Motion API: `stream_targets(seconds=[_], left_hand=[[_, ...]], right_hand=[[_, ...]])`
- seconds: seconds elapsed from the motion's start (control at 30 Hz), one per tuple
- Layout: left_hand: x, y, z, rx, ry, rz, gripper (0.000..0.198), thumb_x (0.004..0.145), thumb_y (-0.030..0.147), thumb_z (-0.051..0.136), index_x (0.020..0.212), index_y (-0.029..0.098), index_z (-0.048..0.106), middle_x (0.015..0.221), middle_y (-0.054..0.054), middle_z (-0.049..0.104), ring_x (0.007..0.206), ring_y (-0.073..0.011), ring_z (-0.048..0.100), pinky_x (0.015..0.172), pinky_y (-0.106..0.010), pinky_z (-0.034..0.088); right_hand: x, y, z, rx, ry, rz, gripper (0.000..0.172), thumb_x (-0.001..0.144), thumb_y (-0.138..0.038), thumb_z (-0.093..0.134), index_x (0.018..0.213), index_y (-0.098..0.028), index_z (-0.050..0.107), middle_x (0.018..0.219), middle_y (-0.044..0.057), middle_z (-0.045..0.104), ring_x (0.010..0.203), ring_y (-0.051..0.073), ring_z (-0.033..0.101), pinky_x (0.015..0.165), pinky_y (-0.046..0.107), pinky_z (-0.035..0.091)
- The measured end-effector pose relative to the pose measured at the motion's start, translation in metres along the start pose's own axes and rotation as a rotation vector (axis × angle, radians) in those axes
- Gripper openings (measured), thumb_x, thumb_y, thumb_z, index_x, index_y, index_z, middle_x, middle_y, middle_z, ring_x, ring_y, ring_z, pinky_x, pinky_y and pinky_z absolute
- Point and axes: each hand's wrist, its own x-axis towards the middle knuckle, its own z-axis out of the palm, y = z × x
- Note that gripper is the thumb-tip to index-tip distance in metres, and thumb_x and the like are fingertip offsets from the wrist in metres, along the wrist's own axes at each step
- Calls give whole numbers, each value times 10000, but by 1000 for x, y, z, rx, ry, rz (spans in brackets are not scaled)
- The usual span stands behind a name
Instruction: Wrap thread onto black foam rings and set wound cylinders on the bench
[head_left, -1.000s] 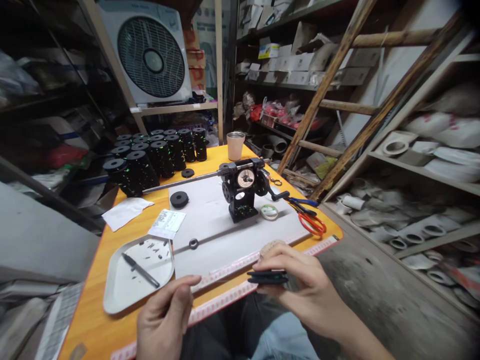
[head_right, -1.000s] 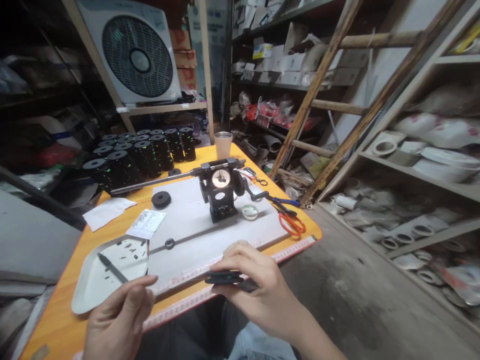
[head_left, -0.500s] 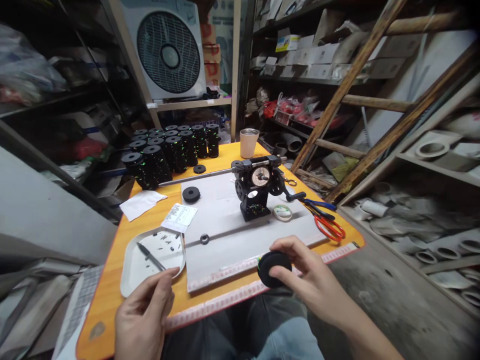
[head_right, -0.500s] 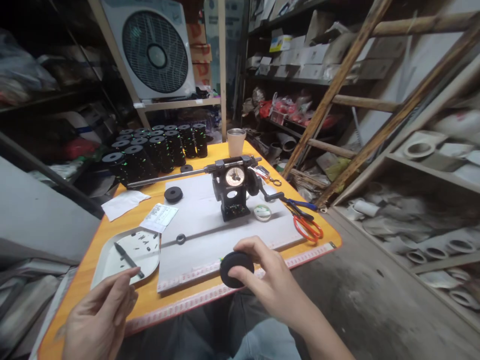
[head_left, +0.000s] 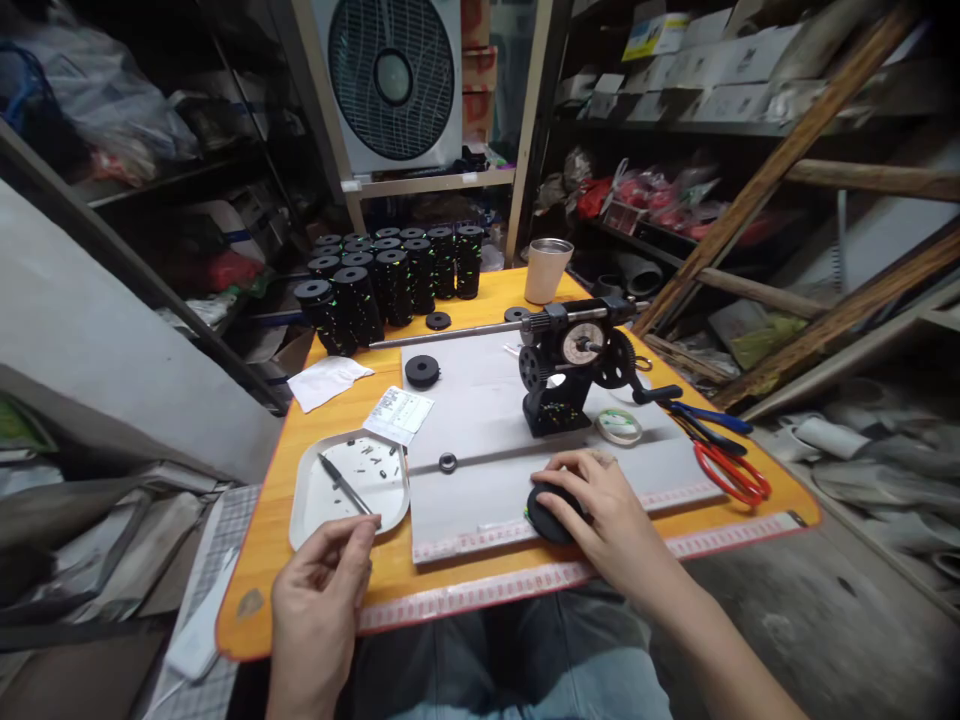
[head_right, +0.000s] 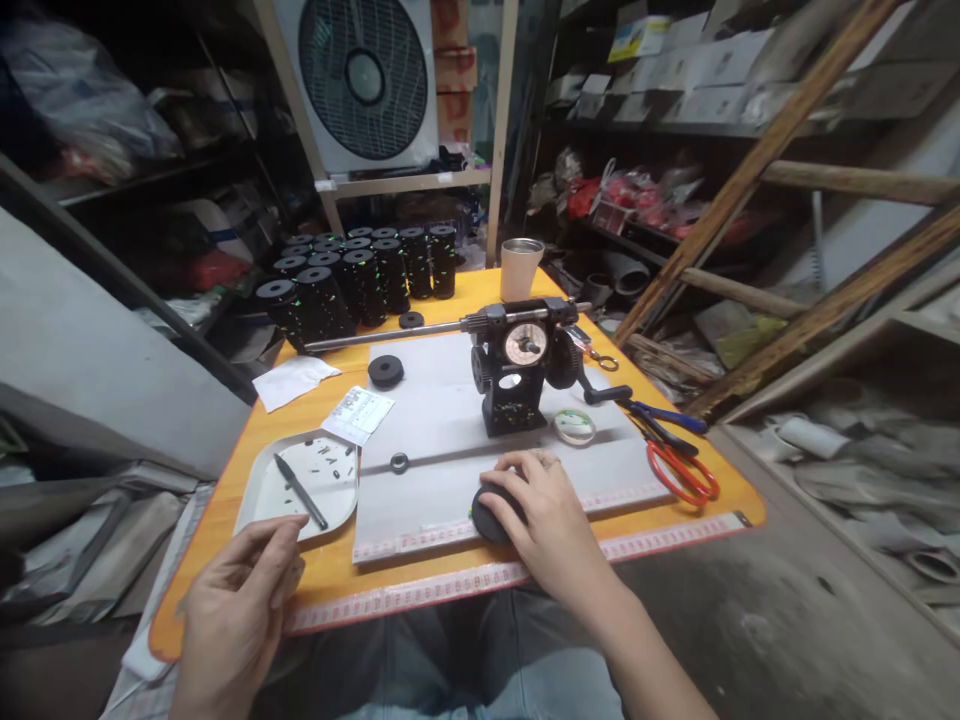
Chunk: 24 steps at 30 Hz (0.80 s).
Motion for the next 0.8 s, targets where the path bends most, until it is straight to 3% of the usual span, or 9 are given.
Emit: stream_targets(seconds=[0.1,0.2,0.27,0.33,0.4,0.5,0.63,0.8], left_hand=[[-4,9,9,-105,-72,-67,273,673,376,840,779,152,726,434,97,361,400,-12,284,399,-129,224],[-7,19,19,-201,-143,-125,238,700,356,822,756,150,717,413,114,307,382,-10,232,389,-130,217],[-8,23,24,-241,-189,-153,227,722,357,806,763,150,721,406,116,301,378,-10,202,386,-130,221],[-9,25,27,-266,-228,-170,220,741,361,792,778,154,726,403,115,309,379,-9,186,388,-126,222],[-10,26,29,-286,-255,-169,207,754,354,783,769,157,723,402,114,310,381,-8,181,393,-122,222],[-9,25,31,-313,-275,-158,194,782,334,761,750,150,711,401,113,299,382,-9,161,391,-124,207],[-7,27,35,-431,-257,-178,202,829,342,707,822,141,716,414,100,322,395,-26,169,399,-142,218],[-9,34,46,-615,-246,-197,309,951,374,493,970,139,693,482,52,419,431,-59,233,437,-173,271]], right_hand=[[4,-27,-2,26,22,-72,305,970,-199,478,1254,-190,589,1257,120,564,1200,283,461,1037,487,380],[11,-73,-1,202,-115,-180,415,994,-171,422,1407,-198,439,1414,87,490,1322,191,422,1118,349,352],[18,-101,5,318,-225,-228,444,988,-183,456,1429,-166,404,1422,93,500,1329,173,431,1118,301,355],[26,-118,14,393,-237,-234,429,968,-188,509,1389,-129,447,1328,118,575,1238,188,519,1051,297,416],[34,-124,23,446,-187,-214,305,949,-178,550,1248,-121,567,1114,105,663,1029,186,617,899,284,486],[40,-122,30,482,-132,-189,102,935,-134,568,970,-156,661,839,35,650,782,147,615,703,246,468],[39,-116,30,493,-144,-131,129,932,-113,560,852,-182,634,767,-1,590,691,119,567,629,231,414],[32,-113,28,513,-75,-44,151,926,-163,574,802,-196,652,731,-4,560,654,121,534,577,243,383]])
